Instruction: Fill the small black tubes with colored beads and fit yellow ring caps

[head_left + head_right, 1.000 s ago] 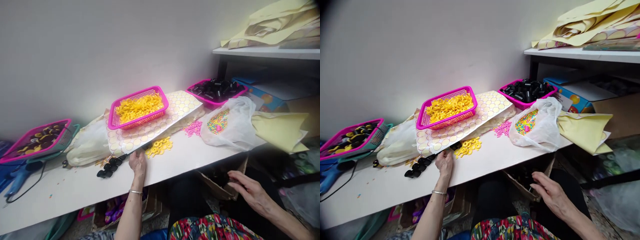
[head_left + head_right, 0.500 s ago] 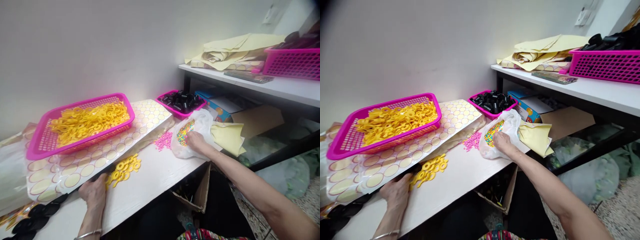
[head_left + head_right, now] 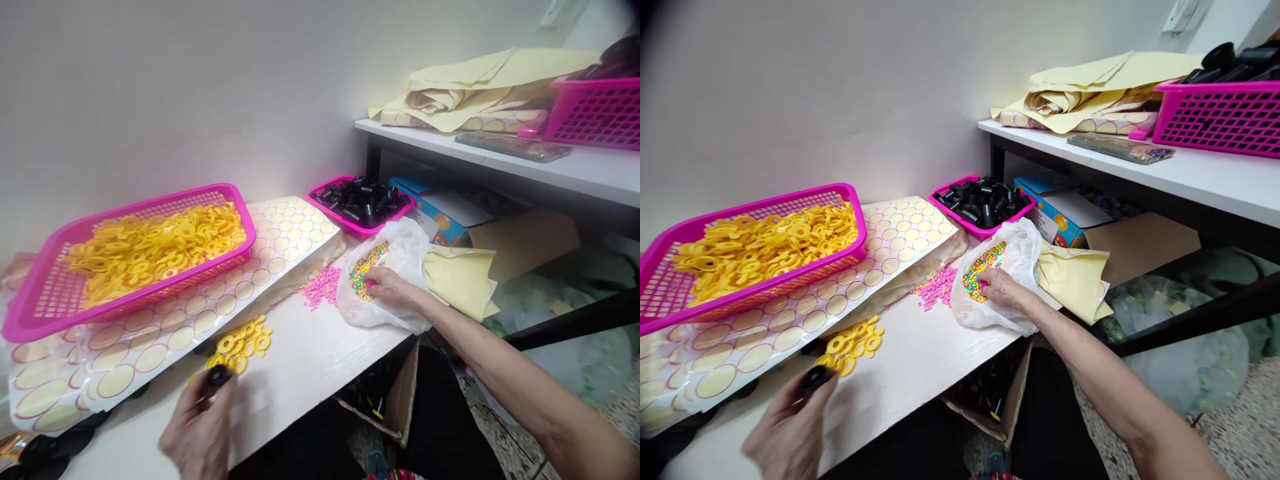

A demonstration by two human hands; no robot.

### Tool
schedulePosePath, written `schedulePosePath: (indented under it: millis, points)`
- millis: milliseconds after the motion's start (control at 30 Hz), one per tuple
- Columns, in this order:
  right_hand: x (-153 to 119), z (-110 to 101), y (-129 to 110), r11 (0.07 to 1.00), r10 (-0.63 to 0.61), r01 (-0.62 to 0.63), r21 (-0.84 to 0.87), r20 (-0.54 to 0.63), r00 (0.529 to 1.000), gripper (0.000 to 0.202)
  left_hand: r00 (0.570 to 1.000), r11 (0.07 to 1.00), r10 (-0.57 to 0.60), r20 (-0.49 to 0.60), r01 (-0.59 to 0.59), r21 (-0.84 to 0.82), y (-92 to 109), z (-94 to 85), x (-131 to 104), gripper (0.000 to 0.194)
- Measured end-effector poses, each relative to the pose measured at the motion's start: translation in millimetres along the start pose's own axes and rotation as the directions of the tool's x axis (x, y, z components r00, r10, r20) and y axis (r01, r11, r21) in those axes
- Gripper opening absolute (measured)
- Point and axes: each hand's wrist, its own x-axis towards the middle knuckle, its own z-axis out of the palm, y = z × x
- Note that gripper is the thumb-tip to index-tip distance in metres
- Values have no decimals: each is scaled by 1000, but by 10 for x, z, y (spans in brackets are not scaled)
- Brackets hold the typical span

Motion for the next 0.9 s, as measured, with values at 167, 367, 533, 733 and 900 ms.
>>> schedulePosePath:
  millis: [167,367,533,733,900]
  points:
    - [-41,38,9,987,31,-28,-158,15,999,16,889,987,147,435,-106,-118,581,677,-494,32]
    - [-85,-19,-75,939,99,-74,-336,56,994,21,746,965,243,620,-118,-236,976,1234,-756,22]
    - [-39,-34,-166,915,53,1,-404,122,991,22,707,964,256,659,-136,-228,941,1460,-762,23]
    - [135,68,-252,946,203,-160,-283,133,970,22,695,972,232,681,-144,-185,903,1452,-745,21]
    - [283,161,-225,955,259,-249,-160,44,965,20,721,982,170,672,-67,-177,913,1444,-691,23]
